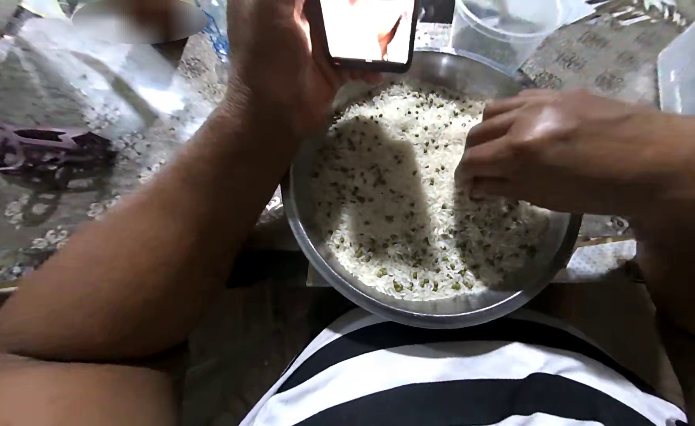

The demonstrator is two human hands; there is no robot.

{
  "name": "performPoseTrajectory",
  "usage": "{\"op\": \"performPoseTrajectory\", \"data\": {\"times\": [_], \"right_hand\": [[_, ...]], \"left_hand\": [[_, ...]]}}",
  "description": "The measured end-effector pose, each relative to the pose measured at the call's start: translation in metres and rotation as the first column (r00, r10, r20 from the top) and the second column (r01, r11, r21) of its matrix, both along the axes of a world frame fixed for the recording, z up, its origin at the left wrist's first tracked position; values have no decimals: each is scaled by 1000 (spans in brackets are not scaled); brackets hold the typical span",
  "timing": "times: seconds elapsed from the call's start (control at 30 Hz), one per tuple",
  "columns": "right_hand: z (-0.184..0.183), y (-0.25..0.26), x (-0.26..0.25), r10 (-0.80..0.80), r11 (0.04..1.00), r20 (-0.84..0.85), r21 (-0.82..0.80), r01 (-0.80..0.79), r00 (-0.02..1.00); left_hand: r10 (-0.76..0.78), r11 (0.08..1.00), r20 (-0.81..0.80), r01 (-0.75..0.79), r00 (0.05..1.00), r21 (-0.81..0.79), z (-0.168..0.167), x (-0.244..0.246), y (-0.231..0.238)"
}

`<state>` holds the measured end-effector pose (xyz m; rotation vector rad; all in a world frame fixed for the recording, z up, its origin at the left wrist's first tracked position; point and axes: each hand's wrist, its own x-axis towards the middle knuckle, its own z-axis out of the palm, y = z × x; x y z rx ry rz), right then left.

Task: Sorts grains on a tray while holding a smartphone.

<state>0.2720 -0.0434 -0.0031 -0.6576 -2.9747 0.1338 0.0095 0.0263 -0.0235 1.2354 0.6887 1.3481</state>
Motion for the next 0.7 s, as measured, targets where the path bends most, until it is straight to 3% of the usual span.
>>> {"op": "performPoseTrajectory", "data": {"times": [0.23, 0.7], "right_hand": [[-1, 0, 1, 60, 995, -141, 83, -49, 988], [-8, 3, 2, 93, 989, -165, 131, -72, 982]], "left_hand": [[29, 996, 38, -26, 999, -80, 2, 4, -6], [27, 994, 76, -20, 997, -103, 2, 9, -8]]}}
